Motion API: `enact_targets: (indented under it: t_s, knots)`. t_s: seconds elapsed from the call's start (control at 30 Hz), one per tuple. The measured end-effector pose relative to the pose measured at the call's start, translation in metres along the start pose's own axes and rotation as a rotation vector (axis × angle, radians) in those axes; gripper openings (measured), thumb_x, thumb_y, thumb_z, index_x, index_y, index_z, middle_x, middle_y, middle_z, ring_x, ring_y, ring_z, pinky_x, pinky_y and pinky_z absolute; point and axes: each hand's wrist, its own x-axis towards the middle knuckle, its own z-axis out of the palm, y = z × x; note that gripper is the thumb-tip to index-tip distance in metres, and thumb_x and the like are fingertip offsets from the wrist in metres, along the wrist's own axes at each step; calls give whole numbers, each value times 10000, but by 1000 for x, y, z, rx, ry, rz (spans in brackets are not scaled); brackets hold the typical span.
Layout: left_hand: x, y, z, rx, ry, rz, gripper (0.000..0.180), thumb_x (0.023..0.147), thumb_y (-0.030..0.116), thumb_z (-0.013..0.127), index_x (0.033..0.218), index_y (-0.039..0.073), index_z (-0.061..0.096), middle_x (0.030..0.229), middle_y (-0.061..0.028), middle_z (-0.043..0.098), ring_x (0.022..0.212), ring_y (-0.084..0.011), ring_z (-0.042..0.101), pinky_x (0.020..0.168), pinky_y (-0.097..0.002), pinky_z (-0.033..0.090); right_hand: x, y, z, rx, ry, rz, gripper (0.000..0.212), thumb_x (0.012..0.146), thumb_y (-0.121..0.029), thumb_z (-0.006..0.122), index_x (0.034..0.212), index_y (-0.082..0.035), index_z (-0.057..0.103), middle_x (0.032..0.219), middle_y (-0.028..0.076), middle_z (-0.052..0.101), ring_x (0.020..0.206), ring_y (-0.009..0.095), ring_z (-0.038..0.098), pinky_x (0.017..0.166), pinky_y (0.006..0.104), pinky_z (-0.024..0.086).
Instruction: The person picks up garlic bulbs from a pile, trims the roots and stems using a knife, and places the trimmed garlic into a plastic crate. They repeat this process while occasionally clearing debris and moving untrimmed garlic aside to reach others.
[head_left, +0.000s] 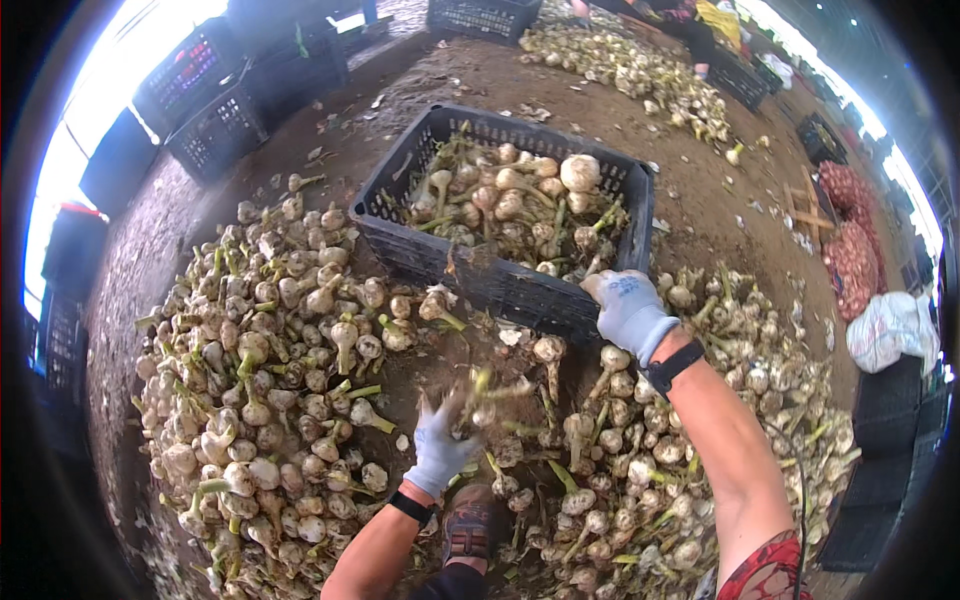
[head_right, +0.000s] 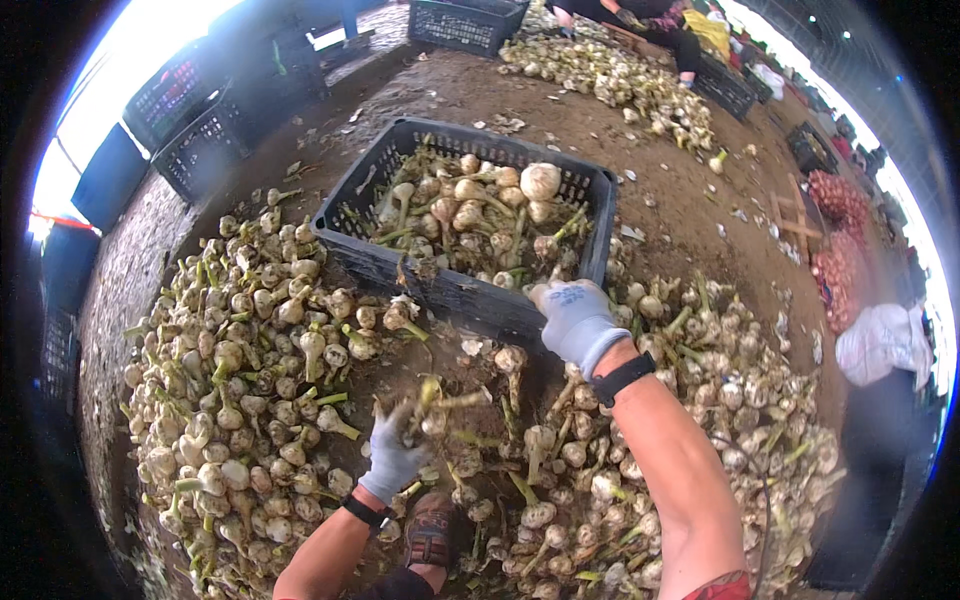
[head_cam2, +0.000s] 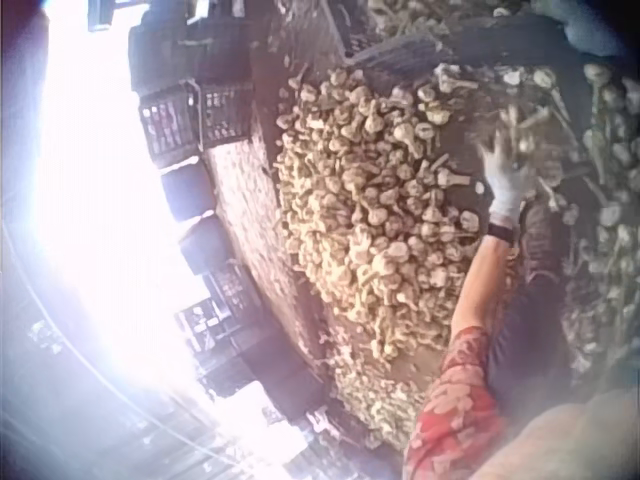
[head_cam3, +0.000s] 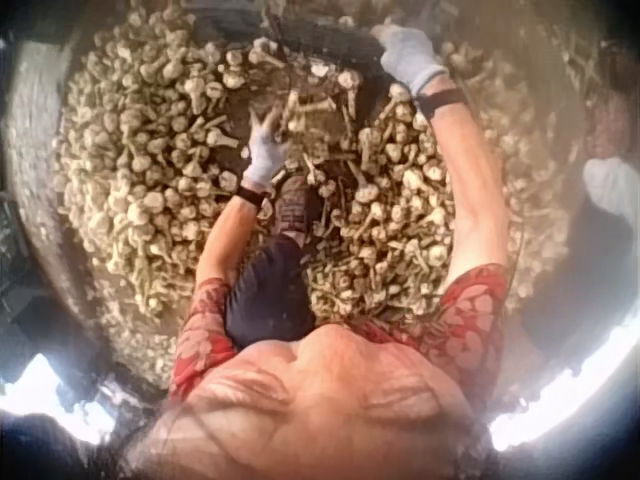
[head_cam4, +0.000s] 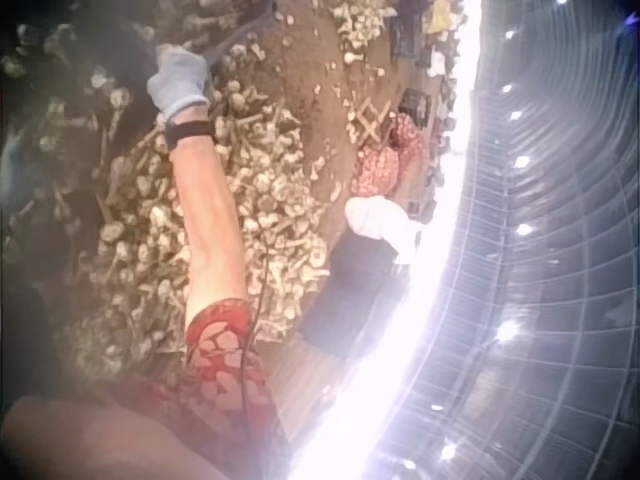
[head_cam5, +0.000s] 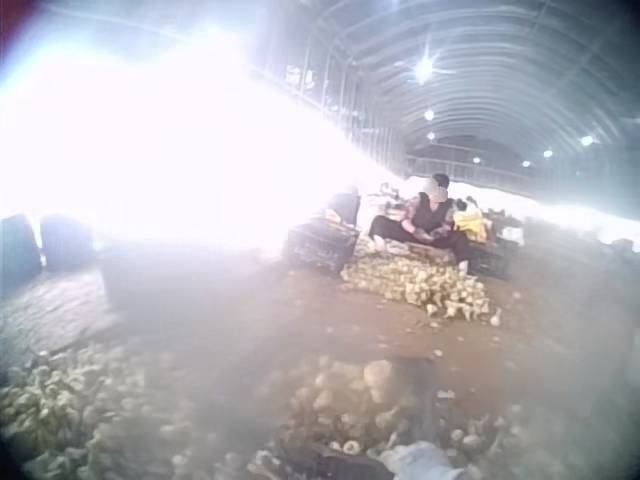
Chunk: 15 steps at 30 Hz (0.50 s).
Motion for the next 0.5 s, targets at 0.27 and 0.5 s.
enact_targets:
  t_s: [0.27,0.5]
  knots:
    - [144,151,-93,-556,6,367,803,736,176,793,1421,85,382,1370,-216,456,1317,-328,418,1133,-455,292,-64,-8,4,-54,68,138,487,753,-44,602,1233,-122,578,1106,138,632,1085,315,573,986,392,424]
    - [125,144,-56,-1207,485,153,844,806,-21,681,1482,64,183,1440,-150,337,1266,-237,431,1054,-346,384,-224,-23,22,282,428,247,471,781,-53,579,1249,-30,535,1184,187,590,1128,359,551,976,443,446]
